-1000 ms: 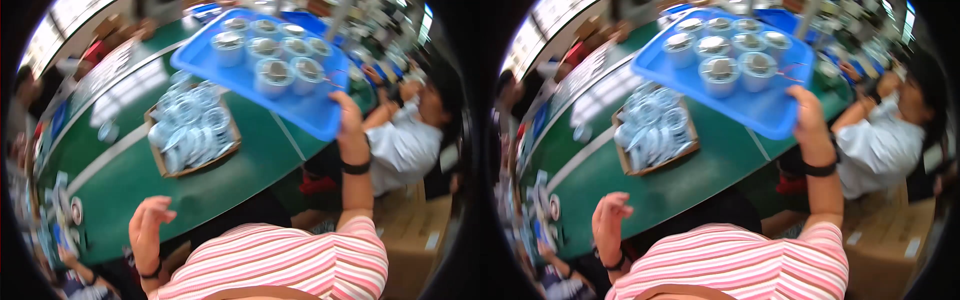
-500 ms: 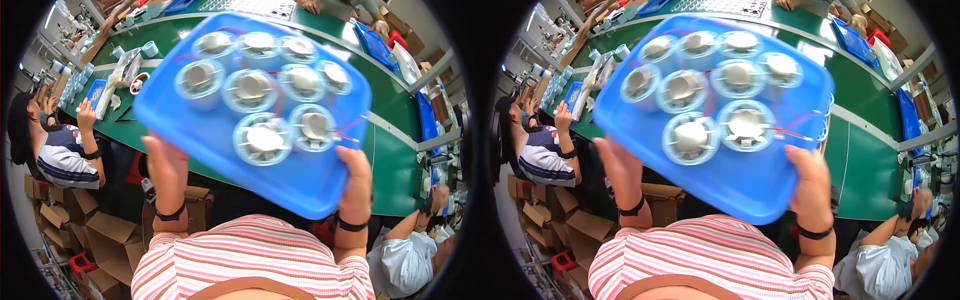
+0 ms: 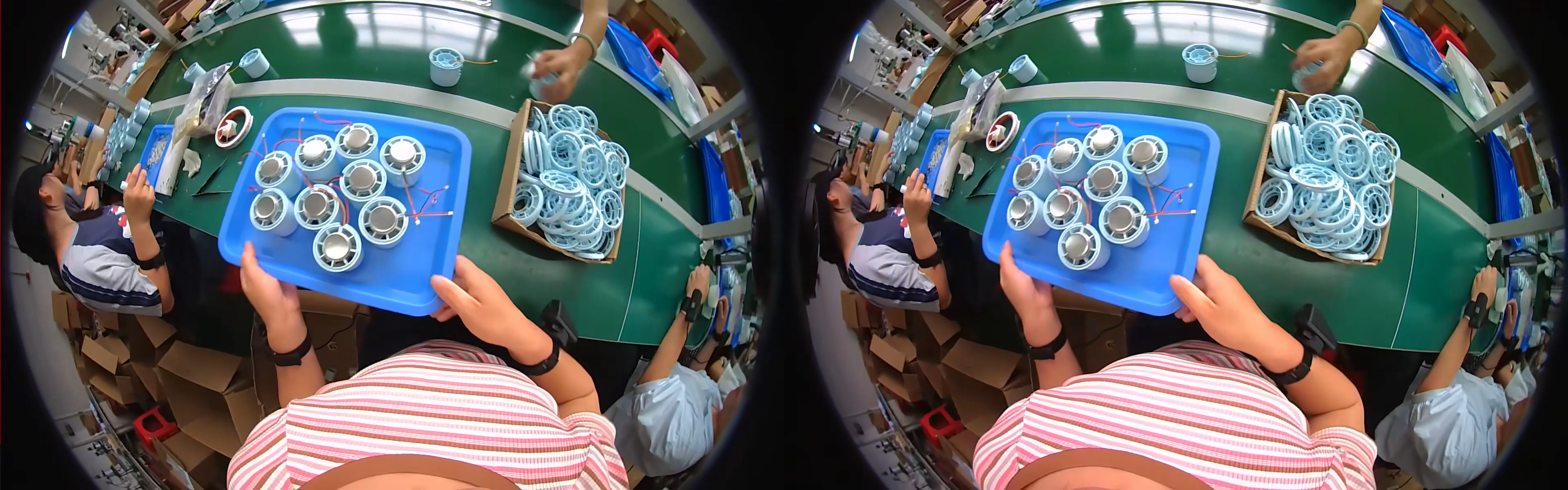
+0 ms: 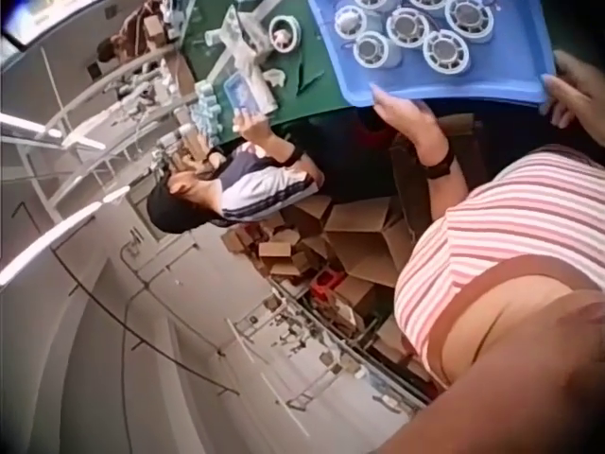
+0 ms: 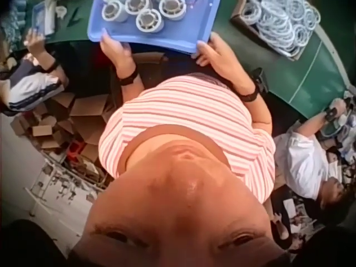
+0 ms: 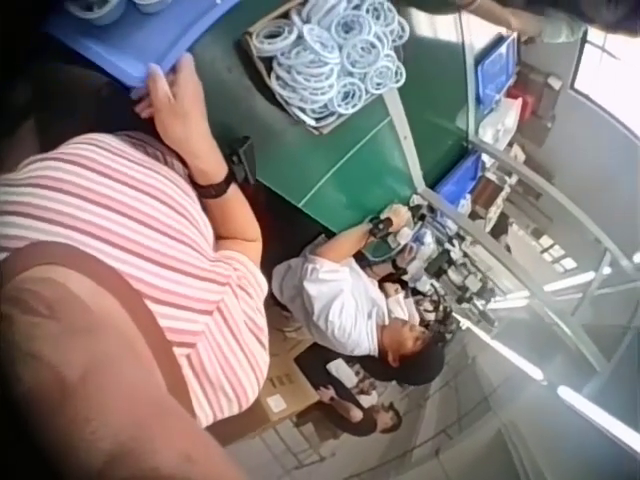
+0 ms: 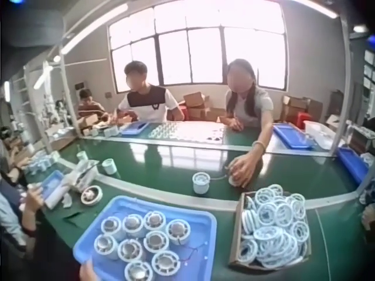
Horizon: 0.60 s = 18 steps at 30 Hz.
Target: The person receives a tray of motor components and a box of plastic rings, then fits a ring onto each motor component by hand. After repeating this for several units, they place the completed motors back onto the tray and pass it to another worker.
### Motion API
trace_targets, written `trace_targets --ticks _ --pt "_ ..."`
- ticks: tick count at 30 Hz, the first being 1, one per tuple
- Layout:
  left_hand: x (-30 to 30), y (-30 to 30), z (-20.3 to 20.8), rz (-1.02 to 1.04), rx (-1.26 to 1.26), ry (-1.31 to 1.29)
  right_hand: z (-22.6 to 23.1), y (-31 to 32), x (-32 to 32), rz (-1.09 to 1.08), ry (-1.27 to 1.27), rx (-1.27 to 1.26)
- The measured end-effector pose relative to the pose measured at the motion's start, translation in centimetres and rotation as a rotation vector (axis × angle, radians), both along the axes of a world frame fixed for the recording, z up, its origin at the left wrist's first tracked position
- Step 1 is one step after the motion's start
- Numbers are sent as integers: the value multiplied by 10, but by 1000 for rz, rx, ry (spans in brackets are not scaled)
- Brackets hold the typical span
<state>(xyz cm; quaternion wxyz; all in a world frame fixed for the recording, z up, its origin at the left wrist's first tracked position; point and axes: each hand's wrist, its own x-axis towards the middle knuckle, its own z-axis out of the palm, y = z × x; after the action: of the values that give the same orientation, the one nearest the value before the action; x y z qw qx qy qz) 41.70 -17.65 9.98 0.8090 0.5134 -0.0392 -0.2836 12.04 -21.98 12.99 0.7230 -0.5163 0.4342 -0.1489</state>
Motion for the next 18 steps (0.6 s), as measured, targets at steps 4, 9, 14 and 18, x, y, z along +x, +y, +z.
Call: trace_targets --ticks 4,9,14,18 --pt "-8 -28 -21 -84 -41 -134 0 -4 -5 -150 -46 144" --pt "14 -62 -27 -152 -152 -362 -10 -14 3 -282 -184 -29" --pt "-15 -64 26 258 334 -1030 -24 -11 8 -448 -321 -75" --pt "-31 -53 51 -630 168 -1516 -14 6 -13 -426 -269 -131"
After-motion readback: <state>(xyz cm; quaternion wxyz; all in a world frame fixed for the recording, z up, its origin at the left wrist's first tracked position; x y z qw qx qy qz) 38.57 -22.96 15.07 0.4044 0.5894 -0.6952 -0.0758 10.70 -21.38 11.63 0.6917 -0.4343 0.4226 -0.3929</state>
